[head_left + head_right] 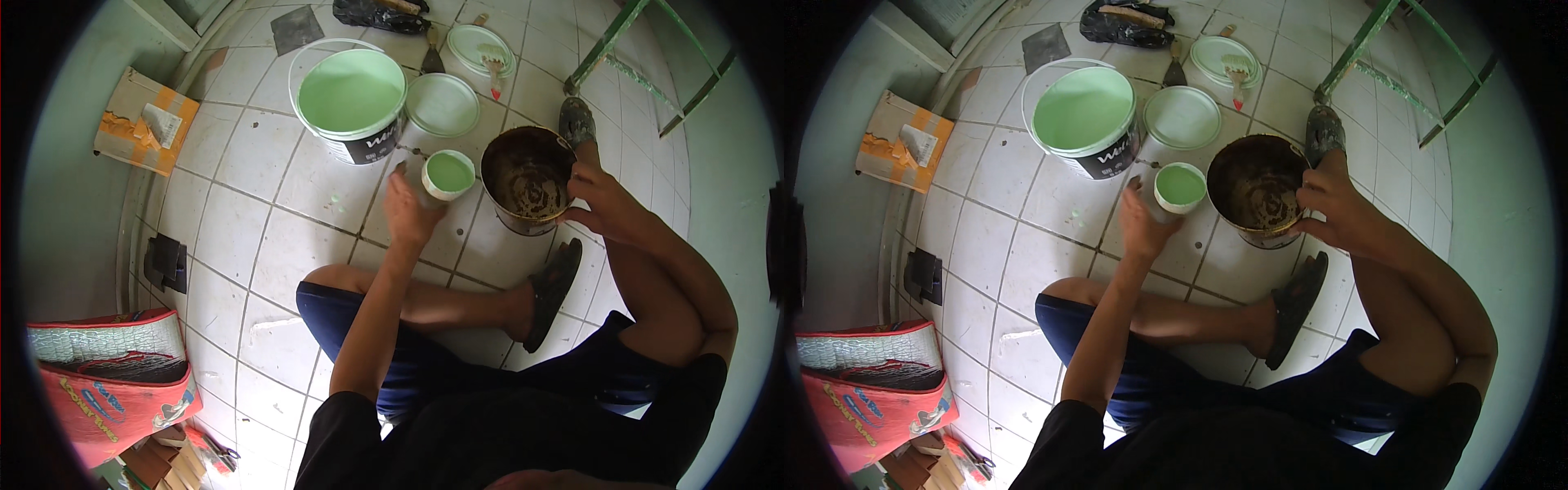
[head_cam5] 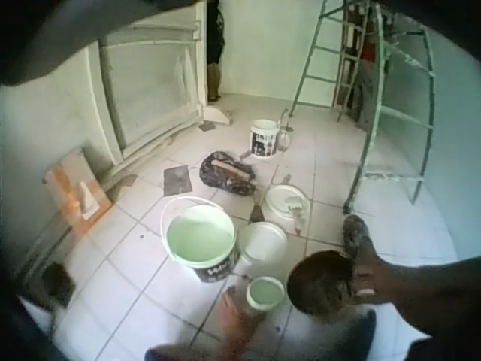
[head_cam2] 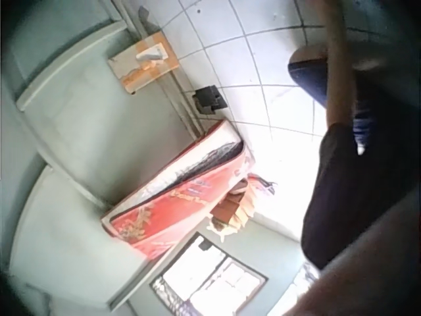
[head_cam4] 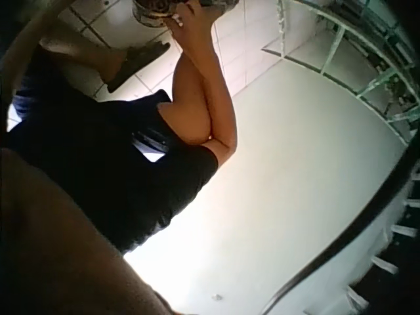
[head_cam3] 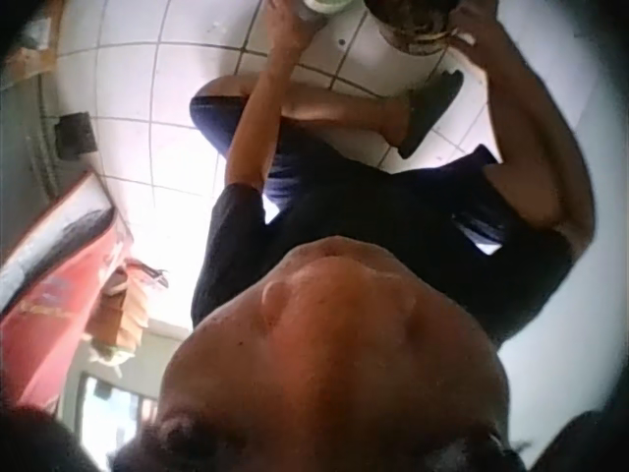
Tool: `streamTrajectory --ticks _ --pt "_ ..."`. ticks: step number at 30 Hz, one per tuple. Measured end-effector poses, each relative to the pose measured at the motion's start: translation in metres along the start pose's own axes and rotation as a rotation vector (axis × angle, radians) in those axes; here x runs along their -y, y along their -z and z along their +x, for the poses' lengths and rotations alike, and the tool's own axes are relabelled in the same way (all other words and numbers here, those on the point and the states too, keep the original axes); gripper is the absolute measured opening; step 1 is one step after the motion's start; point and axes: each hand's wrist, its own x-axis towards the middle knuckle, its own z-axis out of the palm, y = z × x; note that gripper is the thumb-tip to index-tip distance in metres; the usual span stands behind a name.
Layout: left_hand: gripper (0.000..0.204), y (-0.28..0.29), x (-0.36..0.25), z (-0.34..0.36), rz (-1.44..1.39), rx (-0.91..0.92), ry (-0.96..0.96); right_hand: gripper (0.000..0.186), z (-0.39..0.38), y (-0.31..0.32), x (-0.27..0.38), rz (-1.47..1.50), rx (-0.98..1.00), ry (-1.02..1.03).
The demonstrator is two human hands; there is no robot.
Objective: The person is opening paint buckets and mixing green paint using a stick or brush handle.
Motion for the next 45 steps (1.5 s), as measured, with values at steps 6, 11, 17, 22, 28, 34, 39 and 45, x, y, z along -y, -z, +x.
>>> streamTrajectory --ticks 6,11,17,22,28,34,39,45 --pt "0.058 0.006 0.0 -0.03 0.074 0.597 0.257 0.037 -0.013 0.002 0.002 -0.023 0.047 -0.057" --pt "0.05 -0.068 -0.025 -0.049 -0.615 0.549 0.201 0.038 -0.012 0.002 0.008 0.003 0.061 -0.047" --pt "0.057 -0.092 -0.033 -0.051 -0.742 0.449 0.147 0.036 -0.005 0.002 0.015 -0.012 0.063 -0.027" --pt "0.055 -0.084 -0.035 -0.049 -0.767 0.468 0.162 0.036 0.001 0.003 0.018 0.012 0.079 -0.054" --pt "0.052 -0.066 -0.043 -0.046 -0.692 0.429 0.138 0.037 0.01 0.009 0.025 0.033 0.112 -0.101" --pt "0.054 -0.058 -0.048 -0.044 -0.668 0.432 0.125 0.039 0.018 0.017 0.034 0.028 0.121 -0.11" --pt "0.033 -0.059 -0.044 -0.047 -0.585 0.453 0.15 0.038 0.024 0.019 0.039 -0.002 0.153 -0.114" --pt "0.034 -0.057 -0.048 -0.05 -0.612 0.48 0.174 0.039 0.027 0.019 0.041 0.0 0.174 -0.12"
